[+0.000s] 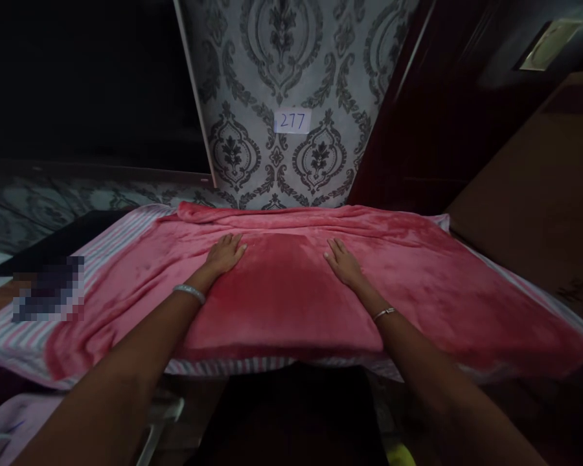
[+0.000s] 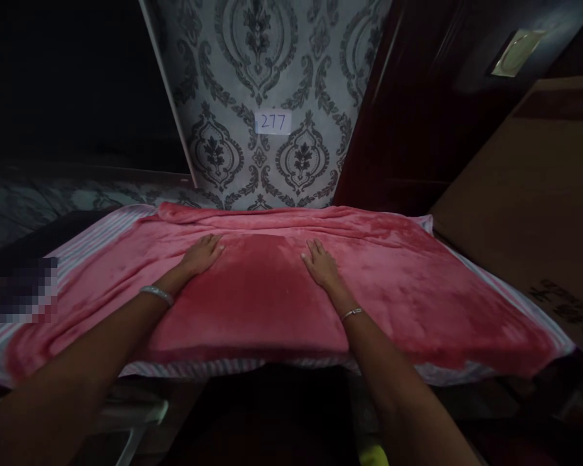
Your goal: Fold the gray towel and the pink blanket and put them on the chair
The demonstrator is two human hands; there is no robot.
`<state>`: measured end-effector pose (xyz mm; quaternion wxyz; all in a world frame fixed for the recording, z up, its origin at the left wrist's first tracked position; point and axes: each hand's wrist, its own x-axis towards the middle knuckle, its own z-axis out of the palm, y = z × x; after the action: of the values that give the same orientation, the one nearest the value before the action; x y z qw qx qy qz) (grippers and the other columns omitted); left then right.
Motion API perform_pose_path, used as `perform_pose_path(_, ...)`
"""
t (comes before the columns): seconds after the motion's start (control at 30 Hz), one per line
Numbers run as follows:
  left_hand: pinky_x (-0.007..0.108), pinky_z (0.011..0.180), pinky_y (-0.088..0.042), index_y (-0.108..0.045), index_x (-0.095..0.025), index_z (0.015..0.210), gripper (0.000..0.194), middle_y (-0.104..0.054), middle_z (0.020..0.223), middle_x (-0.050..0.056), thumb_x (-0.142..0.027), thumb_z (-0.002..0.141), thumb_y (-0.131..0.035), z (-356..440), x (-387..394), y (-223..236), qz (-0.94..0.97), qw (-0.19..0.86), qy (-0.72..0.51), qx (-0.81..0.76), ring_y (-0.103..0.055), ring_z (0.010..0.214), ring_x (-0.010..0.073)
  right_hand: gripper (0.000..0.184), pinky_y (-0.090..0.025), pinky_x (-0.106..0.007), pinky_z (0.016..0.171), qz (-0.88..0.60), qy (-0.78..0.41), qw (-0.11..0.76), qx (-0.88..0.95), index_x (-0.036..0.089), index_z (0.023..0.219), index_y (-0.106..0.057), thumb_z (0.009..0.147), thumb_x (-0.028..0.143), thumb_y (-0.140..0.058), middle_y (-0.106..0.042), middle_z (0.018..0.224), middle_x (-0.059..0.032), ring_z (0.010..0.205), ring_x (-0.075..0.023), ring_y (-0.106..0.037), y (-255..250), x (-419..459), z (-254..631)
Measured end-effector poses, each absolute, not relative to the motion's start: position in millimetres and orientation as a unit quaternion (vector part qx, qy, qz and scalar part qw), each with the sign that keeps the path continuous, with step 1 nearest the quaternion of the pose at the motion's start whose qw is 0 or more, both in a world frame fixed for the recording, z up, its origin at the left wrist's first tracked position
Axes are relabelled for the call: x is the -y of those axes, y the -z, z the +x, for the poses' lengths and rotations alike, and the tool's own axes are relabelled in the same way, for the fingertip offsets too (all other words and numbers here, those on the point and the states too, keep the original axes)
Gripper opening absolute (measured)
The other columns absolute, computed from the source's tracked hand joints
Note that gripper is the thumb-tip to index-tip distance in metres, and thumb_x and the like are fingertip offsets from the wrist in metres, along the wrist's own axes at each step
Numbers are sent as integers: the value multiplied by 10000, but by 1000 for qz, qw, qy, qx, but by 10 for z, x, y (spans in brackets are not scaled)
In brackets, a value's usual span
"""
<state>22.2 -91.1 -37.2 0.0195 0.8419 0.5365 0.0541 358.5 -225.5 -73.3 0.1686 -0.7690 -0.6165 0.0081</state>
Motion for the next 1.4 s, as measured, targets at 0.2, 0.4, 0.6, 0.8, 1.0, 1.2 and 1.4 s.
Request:
perform_pose_path(0.2, 662, 1199, -143, -389, -131, 1534, 659, -312, 1613, 235, -520, 1005, -323, 316, 1411, 46, 839, -16, -58, -541, -217, 1524, 383, 612, -221, -642, 1176, -796, 4, 101, 597, 185, 1568, -372, 1034, 482, -339, -280, 1643, -127, 1515, -389, -191, 252, 2645, 3140)
perform_pose_path(0.4, 619, 1231, -150, -371, -262, 1559, 673, -294, 1645, 142, -555, 963, -483, 427, 2439, 254, 914, 5, -99, -393, -218, 1531, 360, 593, -190, -583, 1204, -702, -8, 95, 706, 267, 1572, -367, 1032, 512, -364, -280, 1648, -86, 1521, -328, -210, 382, 3184, 2489)
perform_pose_path(0.6, 681, 1194, -183, -404, -266, 1543, 652, -258, 1649, 176, -545, 961, -498, 490, 2585, 515, 912, 28, -49, -406, -209, 1528, 391, 590, -180, -602, 1198, -700, 0, 87, 708, 255, 1550, -415, 1017, 507, -410, -299, 1638, -98, 1519, -341, -205, 607, 3209, 2417)
perform_pose_path(0.8, 675, 1184, -223, -416, -287, 1536, 642, -334, 1623, 158, -569, 961, -476, 473, 2545, 564, 913, 23, -53, -404, -257, 1514, 381, 576, -190, -575, 1205, -699, -5, 95, 709, 246, 1523, -460, 1012, 508, -420, -328, 1626, -87, 1515, -326, -222, 662, 3188, 2438)
perform_pose_path(1.0, 656, 1198, -224, -419, -295, 1534, 635, -316, 1632, 150, -564, 962, -482, 473, 2563, 564, 911, 13, -61, -408, -257, 1518, 367, 574, -193, -574, 1206, -701, -4, 108, 705, 260, 1534, -440, 1016, 506, -421, -332, 1625, -79, 1511, -320, -238, 664, 3181, 2409)
perform_pose_path(1.2, 631, 1216, -212, -402, -284, 1542, 637, -310, 1636, 130, -550, 969, -479, 399, 2540, 409, 912, 46, -49, -404, -252, 1524, 344, 563, -200, -552, 1214, -695, -13, 92, 713, 264, 1540, -429, 1031, 504, -401, -350, 1614, -93, 1503, -298, -274, 498, 3287, 2500)
perform_pose_path(1.4, 667, 1207, -190, -432, -235, 1527, 612, -339, 1621, 141, -518, 984, -435, -134, 2420, 370, 870, 11, -64, -490, -273, 1515, 349, 544, -219, -610, 1198, -735, 19, 96, 671, 254, 1506, -487, 1003, 461, -455, -373, 1600, -103, 1495, -335, -289, 625, 3658, 2943)
